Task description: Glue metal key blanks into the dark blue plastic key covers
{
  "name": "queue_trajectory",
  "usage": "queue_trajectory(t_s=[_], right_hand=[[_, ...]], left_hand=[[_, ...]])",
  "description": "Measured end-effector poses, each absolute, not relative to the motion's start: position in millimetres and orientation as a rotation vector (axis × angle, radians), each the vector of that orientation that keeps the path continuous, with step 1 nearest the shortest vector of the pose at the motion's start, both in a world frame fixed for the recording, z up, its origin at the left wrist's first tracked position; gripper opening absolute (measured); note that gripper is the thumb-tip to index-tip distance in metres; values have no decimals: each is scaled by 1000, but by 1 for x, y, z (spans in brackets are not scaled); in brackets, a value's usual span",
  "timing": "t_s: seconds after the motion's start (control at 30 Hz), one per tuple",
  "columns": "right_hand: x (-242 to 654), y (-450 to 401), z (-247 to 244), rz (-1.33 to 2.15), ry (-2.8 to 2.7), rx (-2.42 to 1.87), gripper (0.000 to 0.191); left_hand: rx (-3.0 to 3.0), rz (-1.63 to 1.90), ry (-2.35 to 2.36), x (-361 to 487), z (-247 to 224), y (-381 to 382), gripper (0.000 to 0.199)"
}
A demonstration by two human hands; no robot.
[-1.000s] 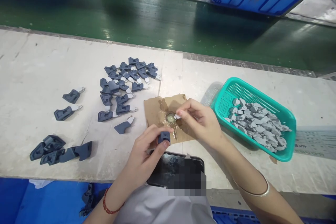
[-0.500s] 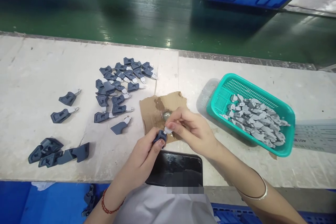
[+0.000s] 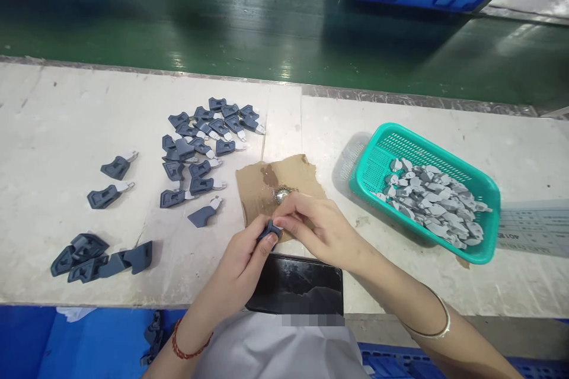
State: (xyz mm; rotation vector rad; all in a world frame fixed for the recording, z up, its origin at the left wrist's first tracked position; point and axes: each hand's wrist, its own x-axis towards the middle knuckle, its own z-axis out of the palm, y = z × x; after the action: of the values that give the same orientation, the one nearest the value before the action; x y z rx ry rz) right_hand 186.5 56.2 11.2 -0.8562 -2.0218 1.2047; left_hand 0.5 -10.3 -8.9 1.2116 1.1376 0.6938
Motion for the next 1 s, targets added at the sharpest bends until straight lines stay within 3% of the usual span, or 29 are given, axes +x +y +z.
queue_trajectory(t_s=[0.3,0.53,0.7,0.87,1.0], right_hand=[[187,55,8,1355,-1895,-969,18],[189,56,12,945,-2292,-1009,51],[184,53,12,847,-2424,-1068,50],[196,56,21,1073,-2186,-1021,51],[238,69,40,767,-1985,-1366,38]], left_hand=[[1149,774,1122,3,-12,-7,33],[1167,762,1148,2,-10,-9,37],[1214,767,1151,5,-9,-9,35],[1487,774,1280,-3,2,-8,29],[2068,789,1591,-29,0,-2,16]])
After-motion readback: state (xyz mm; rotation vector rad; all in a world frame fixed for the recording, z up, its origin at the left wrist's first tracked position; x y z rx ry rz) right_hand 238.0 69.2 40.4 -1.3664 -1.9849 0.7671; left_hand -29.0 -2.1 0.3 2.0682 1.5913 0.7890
